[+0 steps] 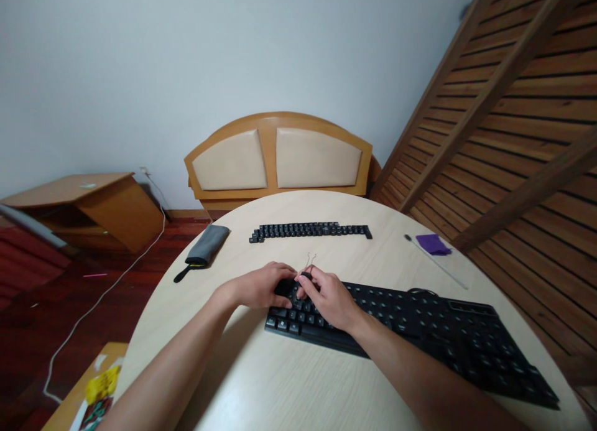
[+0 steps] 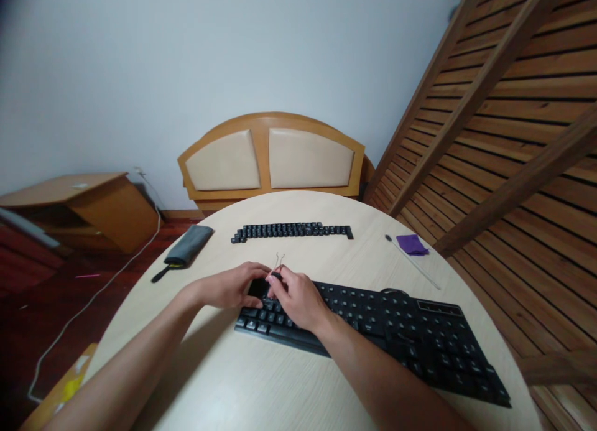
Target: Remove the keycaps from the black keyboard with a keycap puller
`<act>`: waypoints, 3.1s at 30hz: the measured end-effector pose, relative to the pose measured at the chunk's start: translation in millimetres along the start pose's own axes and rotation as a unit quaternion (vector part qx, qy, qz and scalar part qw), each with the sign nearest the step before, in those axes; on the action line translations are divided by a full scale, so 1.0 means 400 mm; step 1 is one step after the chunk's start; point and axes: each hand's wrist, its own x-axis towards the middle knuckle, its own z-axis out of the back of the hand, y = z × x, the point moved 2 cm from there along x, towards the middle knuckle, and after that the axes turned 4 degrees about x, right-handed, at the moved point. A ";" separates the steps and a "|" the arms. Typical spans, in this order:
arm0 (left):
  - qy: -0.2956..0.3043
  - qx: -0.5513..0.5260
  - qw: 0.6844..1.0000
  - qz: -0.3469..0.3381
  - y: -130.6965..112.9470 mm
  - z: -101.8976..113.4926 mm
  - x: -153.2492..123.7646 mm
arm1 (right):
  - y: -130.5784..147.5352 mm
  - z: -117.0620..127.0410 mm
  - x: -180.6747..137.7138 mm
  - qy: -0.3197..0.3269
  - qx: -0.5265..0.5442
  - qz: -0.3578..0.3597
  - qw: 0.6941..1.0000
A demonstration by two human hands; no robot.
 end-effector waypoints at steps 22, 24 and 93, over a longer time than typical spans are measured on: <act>-0.049 -0.011 0.998 -0.031 -0.004 -0.037 -0.007 | 0.044 0.007 -0.005 0.085 -0.241 0.106 0.961; -0.043 0.000 0.999 -0.028 -0.005 -0.037 -0.006 | 0.059 0.019 -0.004 0.107 -0.268 0.098 0.952; -0.240 -0.202 0.945 -0.089 0.037 -0.114 0.075 | -0.113 0.067 0.044 -0.085 0.085 -0.078 0.990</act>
